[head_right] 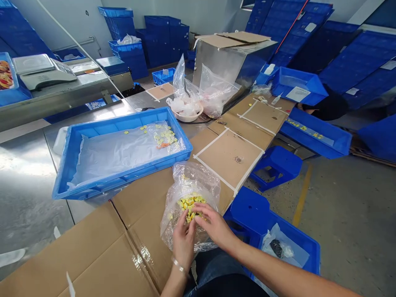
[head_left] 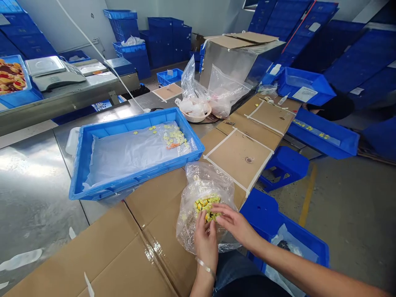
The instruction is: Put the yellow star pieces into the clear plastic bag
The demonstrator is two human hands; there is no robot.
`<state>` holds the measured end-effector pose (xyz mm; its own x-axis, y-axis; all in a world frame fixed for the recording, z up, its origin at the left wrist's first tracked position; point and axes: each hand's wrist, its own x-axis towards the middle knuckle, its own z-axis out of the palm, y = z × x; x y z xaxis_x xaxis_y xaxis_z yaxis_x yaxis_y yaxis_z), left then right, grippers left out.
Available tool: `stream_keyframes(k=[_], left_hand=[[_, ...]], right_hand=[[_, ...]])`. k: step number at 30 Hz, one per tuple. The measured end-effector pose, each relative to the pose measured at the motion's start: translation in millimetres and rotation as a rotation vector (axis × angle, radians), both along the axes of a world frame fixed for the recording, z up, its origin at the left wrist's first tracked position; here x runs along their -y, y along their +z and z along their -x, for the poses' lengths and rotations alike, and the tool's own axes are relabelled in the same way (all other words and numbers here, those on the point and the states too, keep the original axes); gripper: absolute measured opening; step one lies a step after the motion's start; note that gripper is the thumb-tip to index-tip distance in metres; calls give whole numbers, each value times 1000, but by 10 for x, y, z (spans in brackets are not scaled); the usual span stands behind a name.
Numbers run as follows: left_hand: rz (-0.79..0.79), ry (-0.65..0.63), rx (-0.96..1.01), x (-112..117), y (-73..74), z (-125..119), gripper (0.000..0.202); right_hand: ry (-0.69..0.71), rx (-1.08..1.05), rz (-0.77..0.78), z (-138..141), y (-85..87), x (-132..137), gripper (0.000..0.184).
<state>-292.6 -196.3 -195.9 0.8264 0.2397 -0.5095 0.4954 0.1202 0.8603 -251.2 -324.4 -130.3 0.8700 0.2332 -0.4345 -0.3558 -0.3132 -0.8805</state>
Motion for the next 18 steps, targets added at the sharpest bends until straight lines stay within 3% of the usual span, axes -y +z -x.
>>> stream_keyframes(k=[2, 4, 5, 8, 10, 12, 14, 18], left_hand=[[-152, 166, 32, -408, 4, 156, 54], [-364, 360, 33, -866, -164, 222, 45], [-483, 283, -9, -1074, -288, 206, 38], [-927, -382, 34, -1458, -612, 18, 39], [-1091, -687, 121, -1473, -673, -135, 46], [-1118, -805, 166, -1354, -644, -247, 51], [-1080, -862, 209, -1192, -629, -306, 53], [-1057, -834, 287, -1028, -800, -309, 24]], right_hand=[[49, 153, 158, 252, 50, 216, 36], [-78, 219, 335, 468, -27, 404, 38], [-155, 195, 403, 544, -109, 474, 42], [-221, 1, 504, 616, -427, 571, 78], [-150, -91, 519, 570, -605, 569, 94], [-80, -125, 526, 505, -715, 551, 99], [-36, -147, 512, 454, -763, 533, 96], [-3, -194, 427, 390, -713, 487, 80]])
